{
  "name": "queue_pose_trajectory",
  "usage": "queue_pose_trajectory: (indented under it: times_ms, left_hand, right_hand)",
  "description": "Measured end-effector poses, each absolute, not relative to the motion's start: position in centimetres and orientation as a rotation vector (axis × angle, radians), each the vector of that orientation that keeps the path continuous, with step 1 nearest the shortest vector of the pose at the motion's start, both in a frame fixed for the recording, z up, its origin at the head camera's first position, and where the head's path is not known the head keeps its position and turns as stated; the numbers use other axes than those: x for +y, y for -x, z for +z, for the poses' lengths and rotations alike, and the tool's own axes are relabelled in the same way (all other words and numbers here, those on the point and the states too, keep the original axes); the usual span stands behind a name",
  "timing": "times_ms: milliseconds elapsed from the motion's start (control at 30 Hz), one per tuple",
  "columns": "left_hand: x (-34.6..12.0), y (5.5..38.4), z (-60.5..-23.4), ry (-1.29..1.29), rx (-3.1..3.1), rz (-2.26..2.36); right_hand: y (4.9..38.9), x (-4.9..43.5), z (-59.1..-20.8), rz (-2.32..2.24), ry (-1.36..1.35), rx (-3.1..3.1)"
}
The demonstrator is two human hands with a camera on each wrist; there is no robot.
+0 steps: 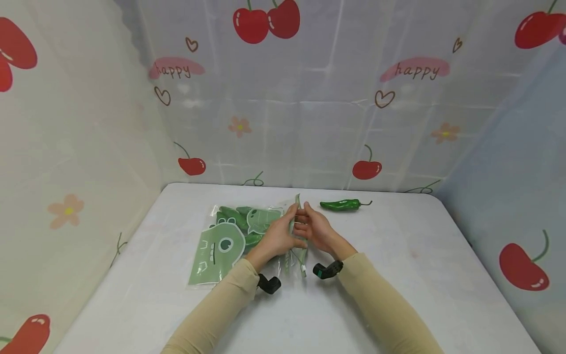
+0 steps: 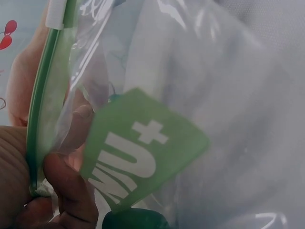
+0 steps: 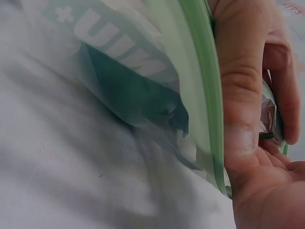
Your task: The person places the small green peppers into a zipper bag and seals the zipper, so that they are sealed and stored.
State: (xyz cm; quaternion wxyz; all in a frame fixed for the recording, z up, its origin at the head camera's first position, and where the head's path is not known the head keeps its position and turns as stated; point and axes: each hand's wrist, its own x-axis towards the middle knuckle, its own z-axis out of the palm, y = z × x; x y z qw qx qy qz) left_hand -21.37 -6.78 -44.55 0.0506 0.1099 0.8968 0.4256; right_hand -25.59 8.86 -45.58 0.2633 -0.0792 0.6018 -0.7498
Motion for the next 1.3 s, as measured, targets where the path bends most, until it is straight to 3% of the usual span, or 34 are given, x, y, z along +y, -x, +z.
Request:
queue_pose_trajectory:
  times_ms: [367, 900, 1300]
  left_hand:
    - [-6.7, 21.3, -44.5, -0.35, 2.749, 1.275]
    - [-6.7, 21.5, -44.5, -0.377, 2.757, 1.262]
    - [-7.0, 21.3, -44.4, -0.353, 2.756, 1.257]
  right_hand:
    - [25.7, 9.5, -45.2, -1.924, 0.27, 1.706]
    - [27.2, 13.5, -43.6, -1.696, 0.495, 2.124]
    - [29.1, 18.1, -44.4, -1.533, 0.618, 2.202]
